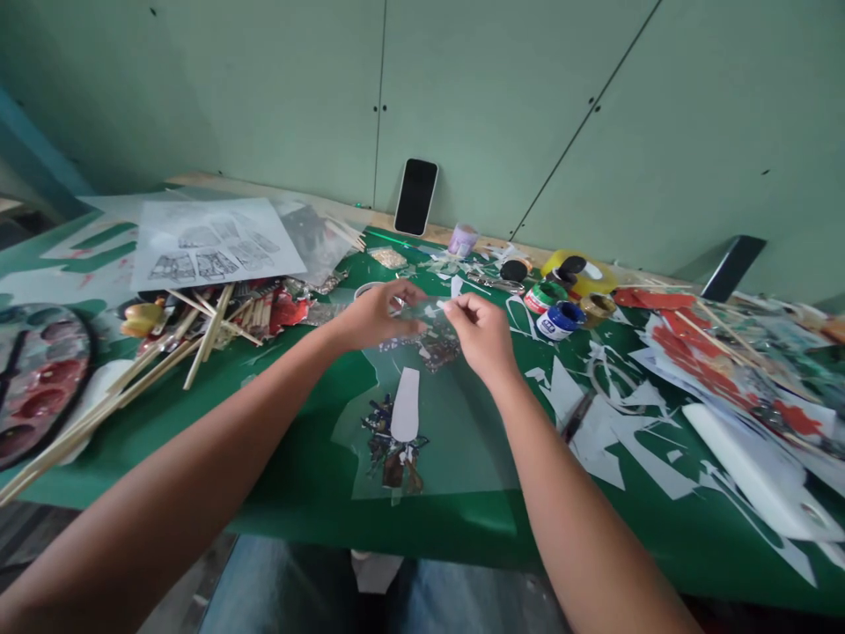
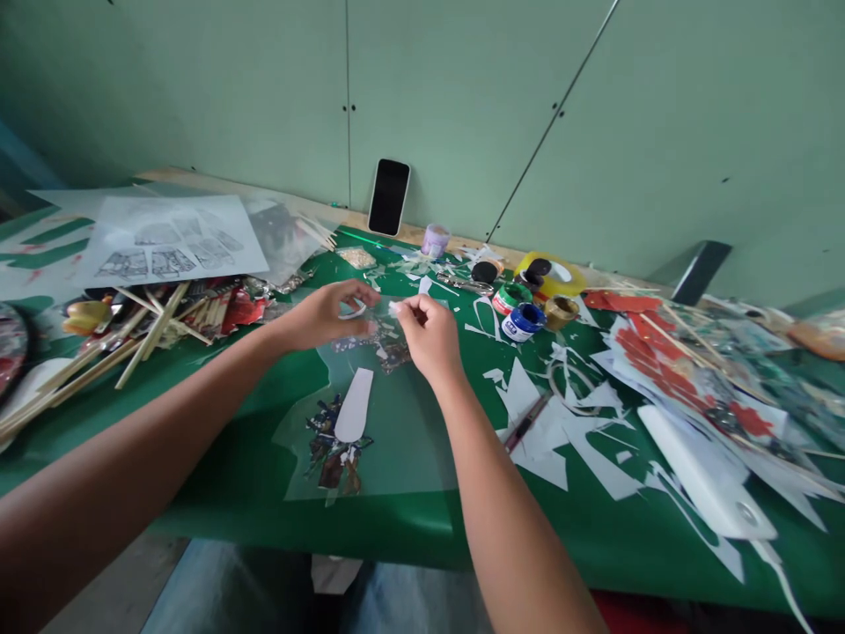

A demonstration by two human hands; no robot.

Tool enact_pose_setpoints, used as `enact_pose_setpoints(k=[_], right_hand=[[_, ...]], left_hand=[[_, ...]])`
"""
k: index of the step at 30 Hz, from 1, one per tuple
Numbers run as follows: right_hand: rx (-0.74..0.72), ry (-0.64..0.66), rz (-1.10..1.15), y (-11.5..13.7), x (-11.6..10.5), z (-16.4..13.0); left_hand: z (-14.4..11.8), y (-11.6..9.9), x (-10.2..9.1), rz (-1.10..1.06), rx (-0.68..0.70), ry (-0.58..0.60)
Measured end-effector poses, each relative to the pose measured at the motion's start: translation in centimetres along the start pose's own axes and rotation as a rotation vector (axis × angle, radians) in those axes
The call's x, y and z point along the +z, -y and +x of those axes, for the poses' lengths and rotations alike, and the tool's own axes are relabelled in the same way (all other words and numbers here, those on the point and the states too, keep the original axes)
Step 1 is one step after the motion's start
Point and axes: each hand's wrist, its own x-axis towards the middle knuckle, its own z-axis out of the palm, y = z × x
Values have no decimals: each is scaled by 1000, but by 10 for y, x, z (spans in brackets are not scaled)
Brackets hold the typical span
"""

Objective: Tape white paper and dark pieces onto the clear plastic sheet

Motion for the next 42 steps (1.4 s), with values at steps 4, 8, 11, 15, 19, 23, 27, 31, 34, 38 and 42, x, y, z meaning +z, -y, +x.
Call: enact_pose_setpoints(k=[4, 8, 11, 15, 19, 23, 27, 31, 34, 38, 42], right_hand=[[136, 234, -276, 11, -4, -19], [250, 314, -332, 16, 6, -44], [282, 317, -388, 20, 13, -51], [247, 350, -442, 27, 17, -48], [243, 317, -527, 30, 21, -49], [160, 269, -575, 26, 26, -49], [196, 323, -639, 21, 22, -40], [259, 407, -551, 19, 12, -32], [311, 409, -489, 22, 10, -33], [360, 414, -581, 24, 12, -35], [356, 375, -520, 17, 11, -28]], left_hand=[[-7, 0, -5, 341, -13, 375], [-10, -1, 6, 457, -34, 460], [-10, 0, 11, 446, -57, 459], [-9, 3, 11, 436, -44, 436], [-9, 6, 11, 457, -28, 449], [-10, 4, 12, 469, -22, 449], [-10, 0, 10, 481, -59, 474], [-9, 3, 10, 477, -52, 460], [-8, 7, 11, 467, -28, 444], [-8, 9, 13, 461, -33, 457], [-10, 3, 10, 462, -56, 467]])
